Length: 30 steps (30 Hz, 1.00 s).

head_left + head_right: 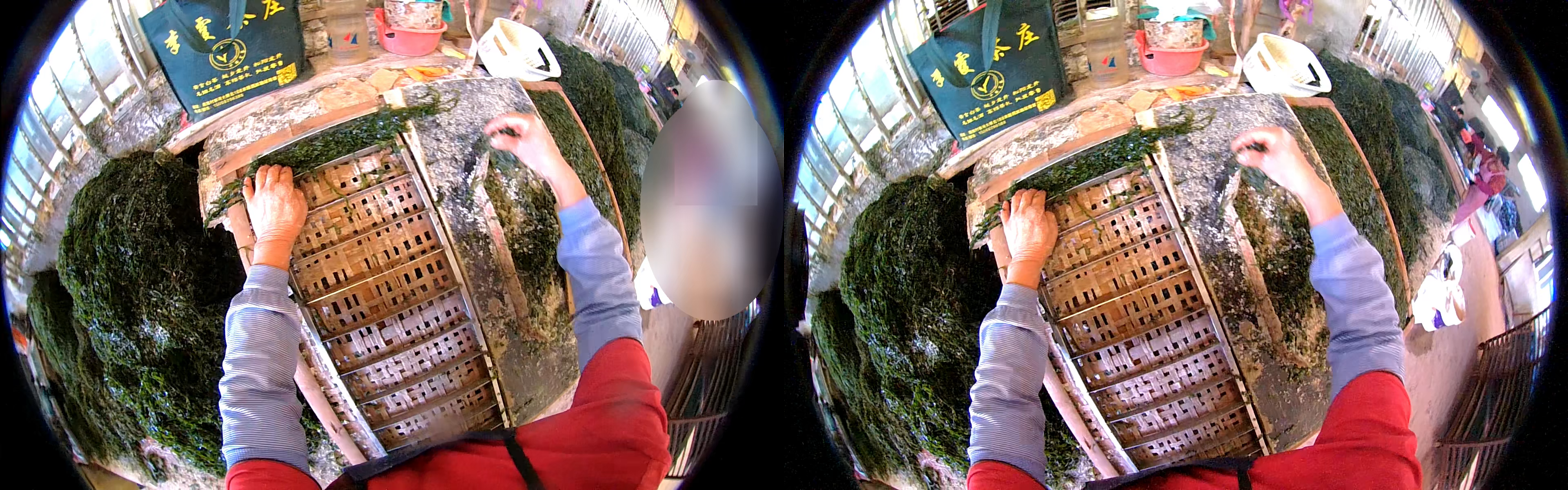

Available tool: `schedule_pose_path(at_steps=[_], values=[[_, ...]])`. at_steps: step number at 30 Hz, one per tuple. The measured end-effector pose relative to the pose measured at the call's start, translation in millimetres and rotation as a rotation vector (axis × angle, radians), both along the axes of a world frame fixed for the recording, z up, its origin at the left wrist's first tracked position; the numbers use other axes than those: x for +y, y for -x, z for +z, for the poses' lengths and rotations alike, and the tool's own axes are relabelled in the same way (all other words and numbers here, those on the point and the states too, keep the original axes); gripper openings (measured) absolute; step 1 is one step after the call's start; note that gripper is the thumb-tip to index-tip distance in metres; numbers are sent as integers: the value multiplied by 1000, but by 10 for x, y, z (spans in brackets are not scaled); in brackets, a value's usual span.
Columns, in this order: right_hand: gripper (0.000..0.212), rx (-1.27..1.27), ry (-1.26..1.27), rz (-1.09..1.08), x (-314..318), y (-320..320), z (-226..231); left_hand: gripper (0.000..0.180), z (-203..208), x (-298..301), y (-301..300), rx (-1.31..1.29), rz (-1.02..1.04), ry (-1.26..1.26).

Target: The person sorts and spreads green tea leaves into a wooden tray by hand.

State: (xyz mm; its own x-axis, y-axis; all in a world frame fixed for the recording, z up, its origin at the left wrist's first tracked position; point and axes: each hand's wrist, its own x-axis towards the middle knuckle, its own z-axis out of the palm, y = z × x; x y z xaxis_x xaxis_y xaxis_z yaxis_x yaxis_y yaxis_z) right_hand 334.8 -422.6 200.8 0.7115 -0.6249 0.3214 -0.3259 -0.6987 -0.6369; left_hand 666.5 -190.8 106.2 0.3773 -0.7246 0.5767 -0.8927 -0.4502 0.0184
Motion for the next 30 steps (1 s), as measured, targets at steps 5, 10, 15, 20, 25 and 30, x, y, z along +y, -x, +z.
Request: schedule_pose_path(at_steps=[5,10,15,20,25,30], values=[[18,-136,139,275,132,-1306,272,32,-25,-5,4,14,5,14],[19,140,214,251,159,-1899,60,33,36,37,31,-25,28,-9],[48,182,396,-39,-37,-1314,-171,41,106,33,48,-133,3,76],[66,63,305,-156,-169,-1190,-591,50,345,-510,446,169,-251,88],[42,-34,315,-94,-50,-1565,-555,40,246,-1018,547,64,-347,-177],[13,-159,525,-37,-58,-1815,-388,41,361,-1110,701,168,-253,-326]])
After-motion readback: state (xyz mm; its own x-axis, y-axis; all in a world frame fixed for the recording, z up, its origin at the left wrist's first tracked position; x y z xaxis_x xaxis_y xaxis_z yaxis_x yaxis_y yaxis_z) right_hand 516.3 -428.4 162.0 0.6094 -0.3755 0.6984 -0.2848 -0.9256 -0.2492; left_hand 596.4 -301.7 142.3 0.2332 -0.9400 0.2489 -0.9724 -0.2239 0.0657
